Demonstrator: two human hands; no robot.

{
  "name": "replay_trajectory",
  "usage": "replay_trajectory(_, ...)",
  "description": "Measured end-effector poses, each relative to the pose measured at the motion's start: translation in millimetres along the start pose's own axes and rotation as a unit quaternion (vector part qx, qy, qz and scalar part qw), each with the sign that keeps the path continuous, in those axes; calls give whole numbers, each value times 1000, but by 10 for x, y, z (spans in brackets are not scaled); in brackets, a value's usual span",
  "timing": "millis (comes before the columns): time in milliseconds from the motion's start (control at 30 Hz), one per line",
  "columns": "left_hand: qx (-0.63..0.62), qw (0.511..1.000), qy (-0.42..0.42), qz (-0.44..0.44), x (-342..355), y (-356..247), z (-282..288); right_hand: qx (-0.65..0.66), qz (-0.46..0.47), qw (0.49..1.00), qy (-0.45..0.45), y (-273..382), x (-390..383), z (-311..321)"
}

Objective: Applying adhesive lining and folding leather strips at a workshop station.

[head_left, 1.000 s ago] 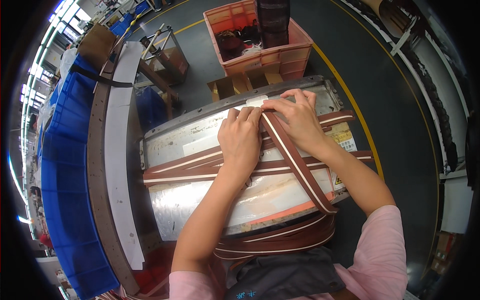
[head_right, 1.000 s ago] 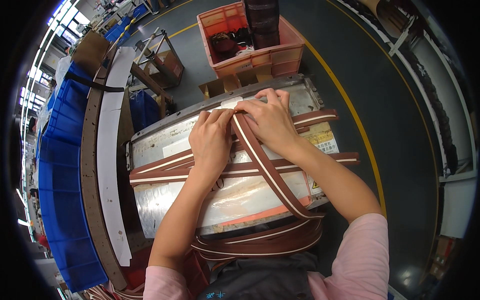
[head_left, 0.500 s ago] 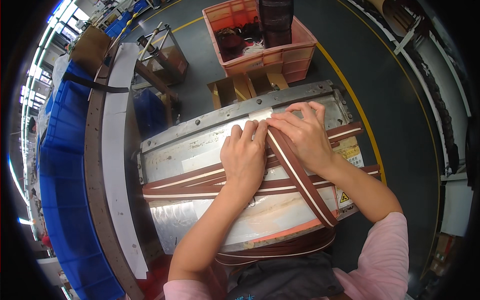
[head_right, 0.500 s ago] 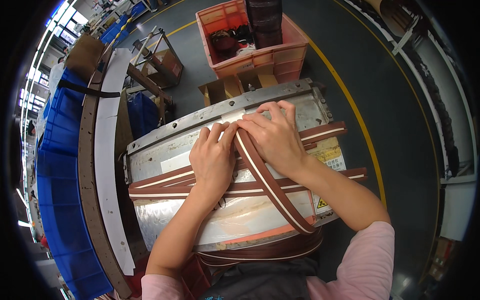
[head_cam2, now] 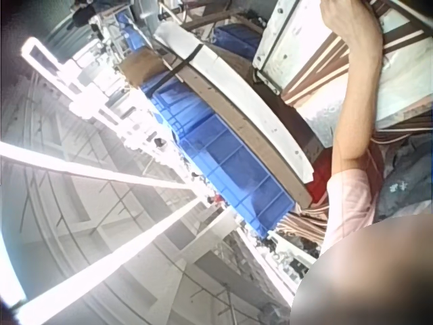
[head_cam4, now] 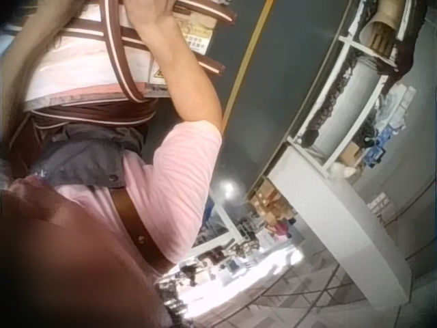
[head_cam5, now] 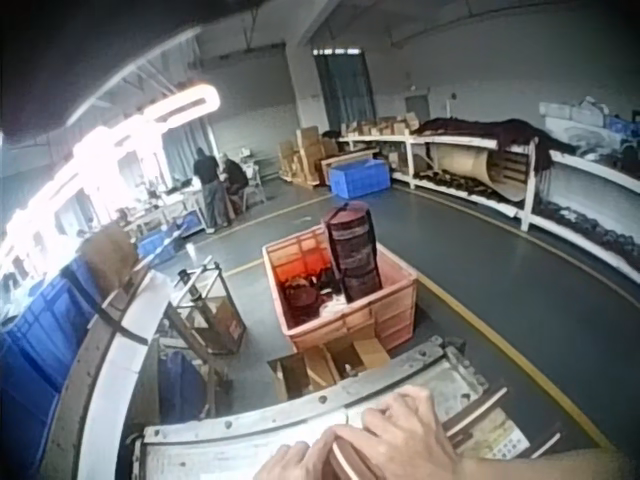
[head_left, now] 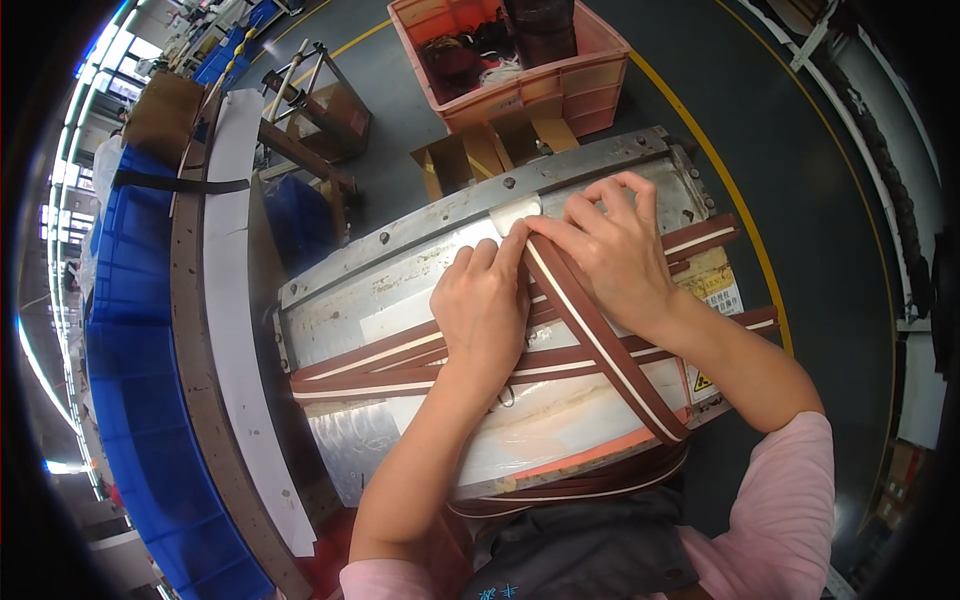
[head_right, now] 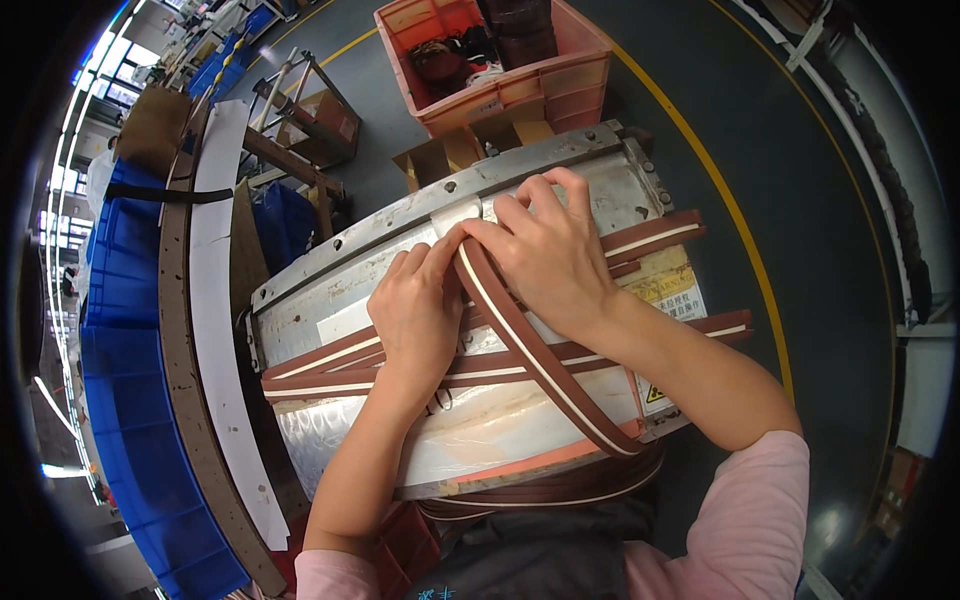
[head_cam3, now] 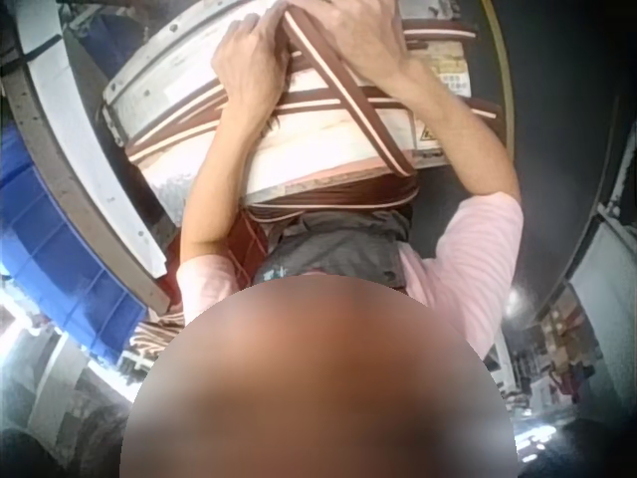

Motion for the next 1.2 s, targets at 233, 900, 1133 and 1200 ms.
replay_trajectory(233, -15, 1000, -5, -1, 10, 2, 10, 2, 9, 1000, -1, 30, -5, -6)
replay_trajectory(900, -97, 992, -45, -62, 116, 9, 139, 106, -11, 993, 41, -236, 102, -183)
replay_trajectory(1133, -109, 994, -25, -16, 144, 98, 156, 24, 131, 990, 50, -80, 331, -153)
replay_trajectory(1200, -108, 993, -41, -21, 153, 92, 146, 25, 150, 986, 66, -125, 328, -229)
Point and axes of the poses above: each hand's wrist, its own x-axis towards the middle knuckle, its own z-axis out of the back of the hand, y = z × x, the point moved 10 cm from there along x, towards the middle knuckle, and after that the axes turned 2 degrees about -z, right-handed, at the moved point
